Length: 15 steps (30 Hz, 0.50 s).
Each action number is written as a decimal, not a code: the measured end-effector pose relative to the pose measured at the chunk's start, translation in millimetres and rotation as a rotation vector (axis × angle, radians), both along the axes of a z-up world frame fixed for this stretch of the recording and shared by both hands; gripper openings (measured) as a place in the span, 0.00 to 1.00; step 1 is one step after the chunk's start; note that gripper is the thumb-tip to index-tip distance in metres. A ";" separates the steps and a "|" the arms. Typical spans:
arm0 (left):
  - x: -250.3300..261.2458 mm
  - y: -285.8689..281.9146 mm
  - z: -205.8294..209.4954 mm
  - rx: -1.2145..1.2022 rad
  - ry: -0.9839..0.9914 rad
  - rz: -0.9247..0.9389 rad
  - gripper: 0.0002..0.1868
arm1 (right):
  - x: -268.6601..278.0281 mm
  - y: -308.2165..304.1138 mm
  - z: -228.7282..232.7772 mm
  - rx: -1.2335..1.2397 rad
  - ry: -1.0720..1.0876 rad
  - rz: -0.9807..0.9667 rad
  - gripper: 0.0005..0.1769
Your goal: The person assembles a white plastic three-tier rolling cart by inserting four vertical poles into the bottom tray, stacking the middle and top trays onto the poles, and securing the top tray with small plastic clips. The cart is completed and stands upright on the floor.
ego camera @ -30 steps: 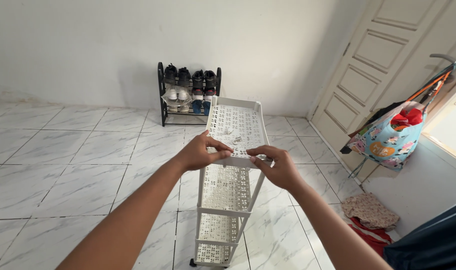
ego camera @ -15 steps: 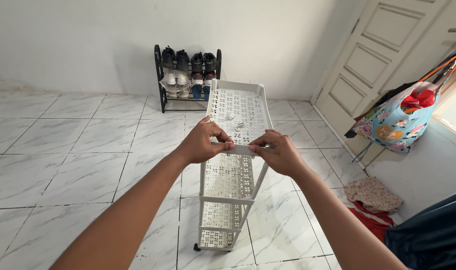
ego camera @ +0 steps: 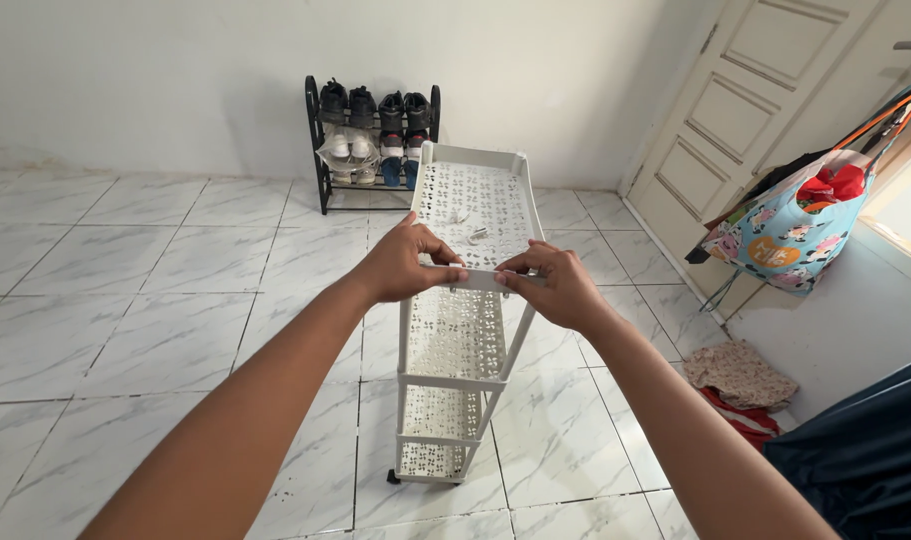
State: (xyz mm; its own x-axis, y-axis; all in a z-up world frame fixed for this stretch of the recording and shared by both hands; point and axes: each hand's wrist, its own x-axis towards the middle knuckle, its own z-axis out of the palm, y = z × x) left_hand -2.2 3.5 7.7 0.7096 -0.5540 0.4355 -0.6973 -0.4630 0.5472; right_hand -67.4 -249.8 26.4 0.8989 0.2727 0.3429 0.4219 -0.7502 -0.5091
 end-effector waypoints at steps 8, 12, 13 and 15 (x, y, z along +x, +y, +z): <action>-1.8 -3.4 2.4 -0.049 0.167 0.040 0.27 | 40.1 3.3 20.5 -0.120 0.166 -0.184 0.17; -0.7 -5.1 6.4 -0.003 0.127 0.061 0.27 | 91.0 12.2 18.8 -0.247 0.130 -0.172 0.17; -1.5 -5.5 7.2 -0.002 0.117 0.059 0.27 | 99.3 14.5 14.8 -0.288 -0.045 -0.072 0.20; -2.9 -5.9 7.7 -0.003 0.118 0.065 0.27 | 110.1 18.8 6.5 -0.368 -0.392 0.133 0.27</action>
State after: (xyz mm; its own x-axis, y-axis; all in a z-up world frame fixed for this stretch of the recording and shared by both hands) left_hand -5.1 -2.4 15.4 0.7903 -0.5043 0.3480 -0.5966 -0.5034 0.6251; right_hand 42.7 -231.0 32.9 0.6727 0.5403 0.5055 0.6302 -0.7764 -0.0089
